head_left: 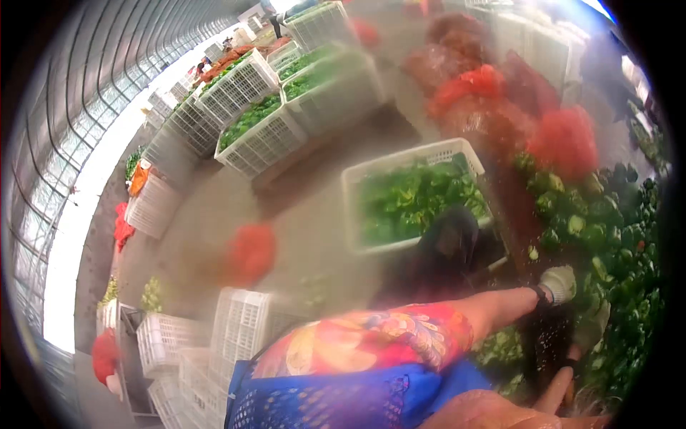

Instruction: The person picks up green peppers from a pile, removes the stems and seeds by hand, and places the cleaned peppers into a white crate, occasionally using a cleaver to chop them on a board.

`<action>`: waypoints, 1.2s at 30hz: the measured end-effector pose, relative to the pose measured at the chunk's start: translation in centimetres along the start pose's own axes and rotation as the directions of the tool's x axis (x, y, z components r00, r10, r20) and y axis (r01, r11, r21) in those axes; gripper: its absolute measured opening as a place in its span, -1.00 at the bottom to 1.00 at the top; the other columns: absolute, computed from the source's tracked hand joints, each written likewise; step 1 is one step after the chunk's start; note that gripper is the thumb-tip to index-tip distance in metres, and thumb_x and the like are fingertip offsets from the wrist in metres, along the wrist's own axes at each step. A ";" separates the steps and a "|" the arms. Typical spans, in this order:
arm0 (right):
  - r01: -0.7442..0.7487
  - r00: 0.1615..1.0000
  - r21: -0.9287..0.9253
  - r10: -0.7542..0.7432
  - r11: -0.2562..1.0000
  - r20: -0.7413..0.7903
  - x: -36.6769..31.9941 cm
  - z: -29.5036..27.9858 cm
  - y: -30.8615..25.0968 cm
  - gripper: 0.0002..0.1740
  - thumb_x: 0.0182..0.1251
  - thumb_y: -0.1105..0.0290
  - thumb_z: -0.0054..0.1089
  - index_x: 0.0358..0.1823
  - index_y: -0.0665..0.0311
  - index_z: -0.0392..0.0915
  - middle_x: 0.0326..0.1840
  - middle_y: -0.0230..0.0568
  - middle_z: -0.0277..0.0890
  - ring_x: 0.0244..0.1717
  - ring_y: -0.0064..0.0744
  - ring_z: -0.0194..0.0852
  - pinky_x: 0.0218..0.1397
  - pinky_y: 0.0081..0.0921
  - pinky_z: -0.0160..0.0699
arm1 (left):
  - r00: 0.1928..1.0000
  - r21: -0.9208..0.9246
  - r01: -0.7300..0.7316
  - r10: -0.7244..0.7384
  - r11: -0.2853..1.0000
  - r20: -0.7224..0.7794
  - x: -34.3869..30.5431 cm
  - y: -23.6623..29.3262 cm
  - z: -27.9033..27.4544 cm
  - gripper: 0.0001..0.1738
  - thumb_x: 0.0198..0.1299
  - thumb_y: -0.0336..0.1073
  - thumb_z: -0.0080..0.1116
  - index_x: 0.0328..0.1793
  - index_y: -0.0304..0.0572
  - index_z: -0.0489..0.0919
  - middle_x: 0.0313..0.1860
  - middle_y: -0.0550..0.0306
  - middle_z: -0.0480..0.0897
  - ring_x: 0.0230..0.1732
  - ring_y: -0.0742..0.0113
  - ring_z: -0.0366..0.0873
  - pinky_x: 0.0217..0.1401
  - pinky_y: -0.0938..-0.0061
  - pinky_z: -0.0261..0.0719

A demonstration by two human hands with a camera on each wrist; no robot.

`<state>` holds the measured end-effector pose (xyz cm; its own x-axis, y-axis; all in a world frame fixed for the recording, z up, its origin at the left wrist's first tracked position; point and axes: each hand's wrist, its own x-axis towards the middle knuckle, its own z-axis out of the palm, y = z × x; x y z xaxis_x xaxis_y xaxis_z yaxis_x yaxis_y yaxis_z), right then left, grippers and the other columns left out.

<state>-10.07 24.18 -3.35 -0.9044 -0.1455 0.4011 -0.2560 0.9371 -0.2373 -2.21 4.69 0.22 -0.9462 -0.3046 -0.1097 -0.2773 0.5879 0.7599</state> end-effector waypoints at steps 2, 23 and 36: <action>0.388 0.879 -0.106 -0.402 0.915 -0.256 0.4 0.5 0.5 -0.46 0.53 0.03 -0.12 0.31 0.27 0.41 0.37 0.01 0.37 0.33 0.01 0.36 0.34 -0.24 0.38 | 0.998 -0.024 -0.042 0.041 0.999 -0.040 -0.3 -1.3 -0.3 -0.54 -0.05 -0.19 0.31 -0.05 -0.35 0.58 -0.15 -0.23 0.69 -0.05 -0.11 0.67 -0.06 0.13 0.62; -0.649 0.754 0.759 -0.096 0.045 0.650 -12.8 -9.3 -17.1 -0.45 0.51 0.32 -0.12 0.46 0.37 0.18 0.44 -0.06 0.25 0.41 -0.22 0.25 0.42 -0.30 0.32 | 0.977 0.199 -0.181 0.199 0.963 -0.076 -15.6 0.0 -8.9 -0.54 0.13 -0.17 0.12 0.13 -0.25 0.53 -0.20 -0.11 0.67 -0.16 0.12 0.70 -0.11 0.25 0.62; -0.691 0.718 0.722 -0.088 0.027 0.691 -14.4 -7.8 -16.8 -0.46 0.53 0.32 -0.14 0.46 0.39 0.19 0.44 -0.07 0.26 0.40 -0.24 0.25 0.41 -0.31 0.33 | 0.959 -0.118 -0.282 0.275 0.952 -0.069 -16.1 -0.8 -4.3 -0.61 0.12 -0.18 0.09 -0.02 -0.31 0.56 -0.33 -0.11 0.65 -0.30 0.11 0.69 -0.19 0.27 0.63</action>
<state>9.95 12.98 1.81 -0.8622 -0.4064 -0.3024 0.3721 -0.1031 -0.9225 13.97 5.91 4.12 -0.9721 -0.1821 0.1480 0.0220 0.5571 0.8302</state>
